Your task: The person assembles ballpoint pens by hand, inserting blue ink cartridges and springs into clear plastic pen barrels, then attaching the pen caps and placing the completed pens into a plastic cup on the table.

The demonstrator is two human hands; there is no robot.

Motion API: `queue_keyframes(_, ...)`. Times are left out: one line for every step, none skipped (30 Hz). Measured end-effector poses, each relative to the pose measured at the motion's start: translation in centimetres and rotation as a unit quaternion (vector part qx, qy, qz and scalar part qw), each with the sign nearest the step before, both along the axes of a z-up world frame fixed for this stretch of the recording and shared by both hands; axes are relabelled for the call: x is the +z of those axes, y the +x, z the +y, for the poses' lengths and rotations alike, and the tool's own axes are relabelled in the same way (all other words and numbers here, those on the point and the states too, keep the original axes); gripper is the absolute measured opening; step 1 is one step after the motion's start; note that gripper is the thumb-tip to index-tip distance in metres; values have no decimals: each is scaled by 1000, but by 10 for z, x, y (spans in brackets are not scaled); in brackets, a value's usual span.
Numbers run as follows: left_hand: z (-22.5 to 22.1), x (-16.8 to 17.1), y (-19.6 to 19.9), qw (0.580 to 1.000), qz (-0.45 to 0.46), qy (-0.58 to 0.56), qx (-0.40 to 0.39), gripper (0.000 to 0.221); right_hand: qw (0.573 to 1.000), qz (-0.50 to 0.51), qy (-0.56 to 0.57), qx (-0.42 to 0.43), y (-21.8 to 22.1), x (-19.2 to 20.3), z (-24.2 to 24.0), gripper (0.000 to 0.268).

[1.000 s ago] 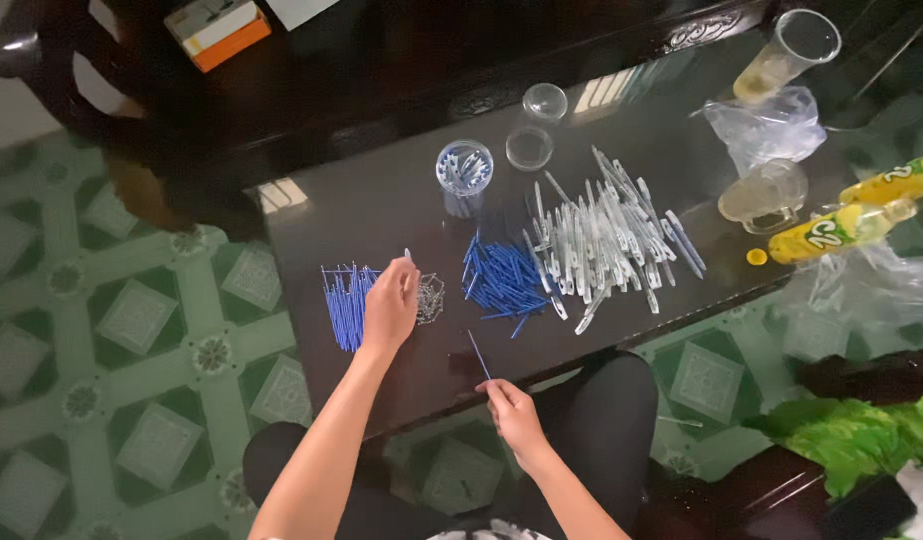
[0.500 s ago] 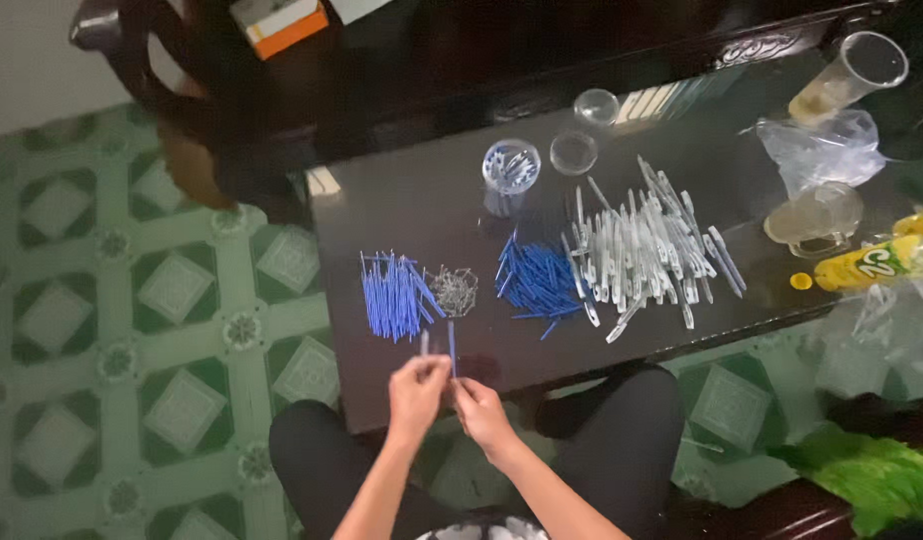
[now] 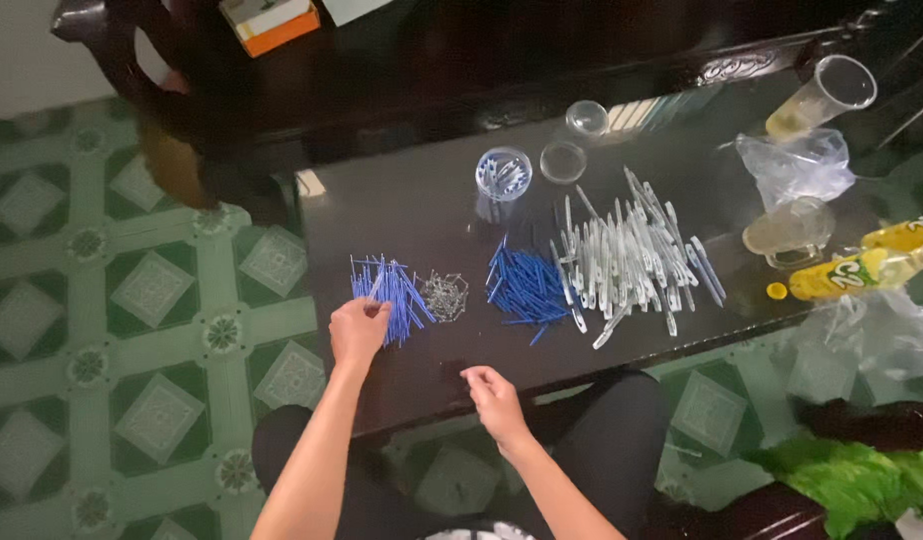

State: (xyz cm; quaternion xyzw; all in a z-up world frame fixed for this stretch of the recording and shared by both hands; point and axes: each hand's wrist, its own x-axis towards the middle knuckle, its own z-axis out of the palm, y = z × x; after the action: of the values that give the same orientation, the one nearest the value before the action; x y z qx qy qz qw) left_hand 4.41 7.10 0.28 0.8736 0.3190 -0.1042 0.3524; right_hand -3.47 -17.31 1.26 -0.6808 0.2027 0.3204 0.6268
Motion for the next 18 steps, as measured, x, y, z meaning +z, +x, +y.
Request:
queue_keyframes(0,-10,-2,1000,-2,1,0,31,1000,-2,1,0,0,-1,-1,30)
queue_keyframes(-1,-19,-2,998,-42,48,-29,35,1000,0,1,-14,-1,-3,-3,30)
queue_keyframes(-3,-29,-2,990,-82,96,-58,42,1000,1,1,-29,-1,-5,-6,30)
queue_keyframes(-23,-13,-3,990,-82,97,-61,42,999,2,3,-33,3,-7,-4,30)
queue_keyframes(-44,2,-5,989,-79,54,-113,28,998,-20,22,-56,7,-9,-2,32)
queue_keyframes(-64,17,-8,984,-77,10,-162,30,995,-43,41,-76,11,-11,0,38)
queue_keyframes(-86,18,-20,984,-77,11,-162,30,995,-42,42,-76,19,-21,0,38)
queue_keyframes(-106,19,-31,954,-122,0,-275,20,988,-126,5,-93,29,-30,0,37)
queue_keyframes(-126,19,-43,909,-163,-9,-384,49,971,-210,-32,-109,39,-40,0,38)
queue_keyframes(-135,16,-37,909,-163,-9,-384,49,971,-210,-31,-110,51,-46,-14,38)
queue_keyframes(-144,13,-32,906,-186,-64,-374,58,954,-269,-83,-105,64,-53,-28,27)
queue_keyframes(-154,10,-26,900,-207,-121,-365,67,930,-325,-136,-101,76,-60,-45,18)
queue_keyframes(-155,15,-11,898,-207,-122,-367,67,930,-325,-138,-104,86,-39,-60,18)
queue_keyframes(-155,21,5,900,-249,-68,-352,64,912,-329,-218,-111,98,-18,-74,26)
queue_keyframes(-154,26,20,897,-289,-13,-335,60,888,-330,-298,-118,110,3,-88,33)
queue_keyframes(-150,38,44,897,-287,-12,-335,60,889,-329,-296,-118,135,-4,-115,33)
queue_keyframes(-145,48,68,885,-335,37,-320,40,849,-326,-409,-80,160,-12,-143,30)
queue_keyframes(-142,58,91,870,-379,84,-304,26,796,-316,-515,-39,184,-22,-172,26)
